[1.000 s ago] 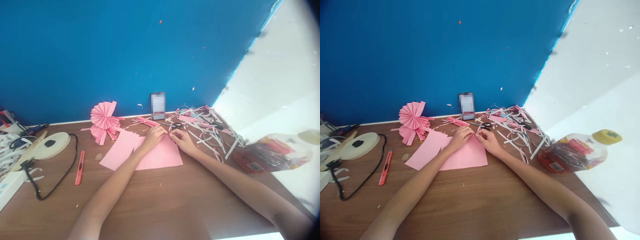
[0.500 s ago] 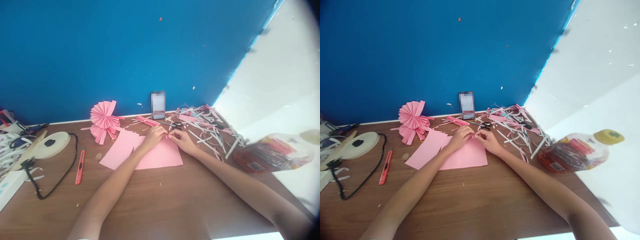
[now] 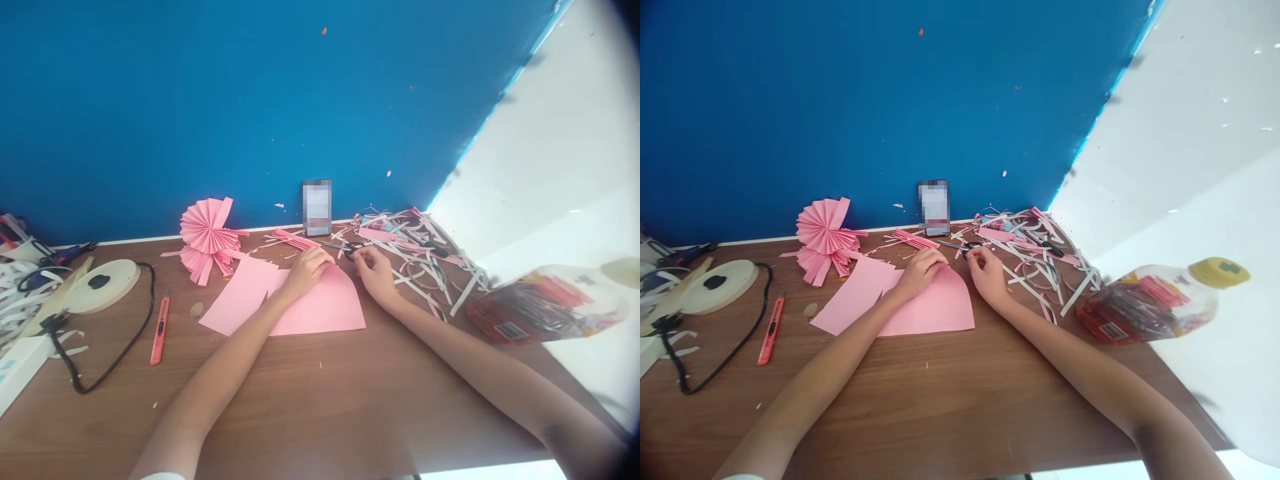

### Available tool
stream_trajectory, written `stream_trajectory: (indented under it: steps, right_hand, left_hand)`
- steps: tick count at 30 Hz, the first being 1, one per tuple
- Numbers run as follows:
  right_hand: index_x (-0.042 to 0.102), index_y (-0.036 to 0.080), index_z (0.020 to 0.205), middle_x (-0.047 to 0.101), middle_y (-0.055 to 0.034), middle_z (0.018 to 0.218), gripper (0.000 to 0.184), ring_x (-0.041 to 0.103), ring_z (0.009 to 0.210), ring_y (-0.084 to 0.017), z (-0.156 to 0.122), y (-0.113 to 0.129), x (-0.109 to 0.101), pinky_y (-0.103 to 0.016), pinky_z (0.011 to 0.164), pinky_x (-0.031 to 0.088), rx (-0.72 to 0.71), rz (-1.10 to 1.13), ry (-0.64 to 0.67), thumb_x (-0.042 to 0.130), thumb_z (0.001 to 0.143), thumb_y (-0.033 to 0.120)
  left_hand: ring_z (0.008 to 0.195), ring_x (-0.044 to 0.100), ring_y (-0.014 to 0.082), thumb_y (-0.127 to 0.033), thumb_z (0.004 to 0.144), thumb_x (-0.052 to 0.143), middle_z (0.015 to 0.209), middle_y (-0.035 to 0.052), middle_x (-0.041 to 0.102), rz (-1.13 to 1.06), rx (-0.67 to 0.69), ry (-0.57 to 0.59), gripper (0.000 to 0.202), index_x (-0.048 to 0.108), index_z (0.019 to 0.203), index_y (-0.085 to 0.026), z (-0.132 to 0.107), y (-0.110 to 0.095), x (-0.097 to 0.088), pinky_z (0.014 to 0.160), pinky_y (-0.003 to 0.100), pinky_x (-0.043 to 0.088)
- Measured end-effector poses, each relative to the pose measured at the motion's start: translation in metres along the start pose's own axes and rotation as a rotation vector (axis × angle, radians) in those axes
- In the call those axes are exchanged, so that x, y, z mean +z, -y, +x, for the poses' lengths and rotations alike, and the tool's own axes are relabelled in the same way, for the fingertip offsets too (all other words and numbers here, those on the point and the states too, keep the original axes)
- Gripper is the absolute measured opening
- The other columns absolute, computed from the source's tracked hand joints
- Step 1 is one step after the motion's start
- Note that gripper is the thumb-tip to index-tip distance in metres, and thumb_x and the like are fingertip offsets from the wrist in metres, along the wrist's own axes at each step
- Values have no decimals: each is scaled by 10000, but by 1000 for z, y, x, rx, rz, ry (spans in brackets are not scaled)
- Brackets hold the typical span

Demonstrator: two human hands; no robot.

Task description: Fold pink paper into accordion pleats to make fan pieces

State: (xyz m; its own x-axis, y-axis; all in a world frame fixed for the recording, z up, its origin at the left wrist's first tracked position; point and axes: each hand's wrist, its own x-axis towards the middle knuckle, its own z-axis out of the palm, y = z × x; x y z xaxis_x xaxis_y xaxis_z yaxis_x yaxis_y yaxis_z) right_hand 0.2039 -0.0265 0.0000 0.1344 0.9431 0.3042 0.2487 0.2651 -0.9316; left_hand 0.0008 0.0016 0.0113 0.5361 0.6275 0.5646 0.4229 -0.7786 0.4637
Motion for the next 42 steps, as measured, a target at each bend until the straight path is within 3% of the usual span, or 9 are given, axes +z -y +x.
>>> stream_trajectory:
  steps: [2, 4, 8, 13, 21, 33, 42]
  right_hand:
    - [523, 220, 1011, 628, -33, 845, 270, 580, 633, -155, 4, -2, -4, -286, 573, 456, 1, 51, -138, 582, 831, 412]
    - [495, 222, 1047, 643, -58, 934, 313, 604, 652, -161, 5, -1, -6, -286, 561, 463, 21, 96, -180, 601, 819, 409]
    - [516, 216, 847, 604, -3, 675, 237, 548, 533, -141, -5, 10, -2, -280, 554, 439, 13, -18, -12, 486, 897, 446]
    - [573, 226, 957, 634, -30, 856, 205, 587, 749, -166, -19, 24, 2, -290, 666, 444, -211, -103, 141, 427, 942, 369]
    - [563, 232, 969, 605, -51, 903, 115, 568, 838, -181, -26, 26, 1, -316, 755, 452, -486, -275, 236, 528, 902, 319]
    - [582, 242, 1003, 627, -79, 953, 140, 591, 894, -204, -27, 22, 3, -351, 788, 481, -517, -330, 196, 490, 920, 309]
    - [567, 243, 982, 614, -70, 935, 121, 584, 891, -194, -29, 26, 3, -334, 764, 478, -516, -302, 193, 467, 914, 238]
  left_hand:
    - [934, 556, 179, -204, 959, 410, 925, 52, 629, 35, 29, -41, 213, 620, 924, -191, -1, 0, 1, 884, 344, 441]
    - [949, 556, 182, -181, 960, 390, 940, 59, 632, 98, 61, -87, 222, 612, 945, -190, -3, 0, 2, 879, 347, 446]
    - [952, 566, 188, -168, 962, 364, 952, 68, 641, 244, 130, -148, 247, 609, 950, -195, -4, -2, 4, 865, 353, 452]
    - [967, 576, 173, -171, 964, 379, 991, 61, 652, 306, 194, -130, 216, 593, 986, -195, -6, -7, 3, 877, 337, 446]
    - [956, 584, 175, -172, 960, 400, 992, 75, 643, 325, 285, -124, 164, 559, 1001, -177, -8, -6, 5, 856, 339, 469]
    - [977, 577, 182, -186, 962, 380, 1010, 77, 643, 240, 190, -127, 165, 538, 1008, -189, -9, -4, 12, 855, 355, 478]
    - [982, 583, 180, -183, 961, 391, 1017, 74, 644, 295, 212, -110, 189, 562, 1041, -187, -8, -6, 11, 877, 350, 471]
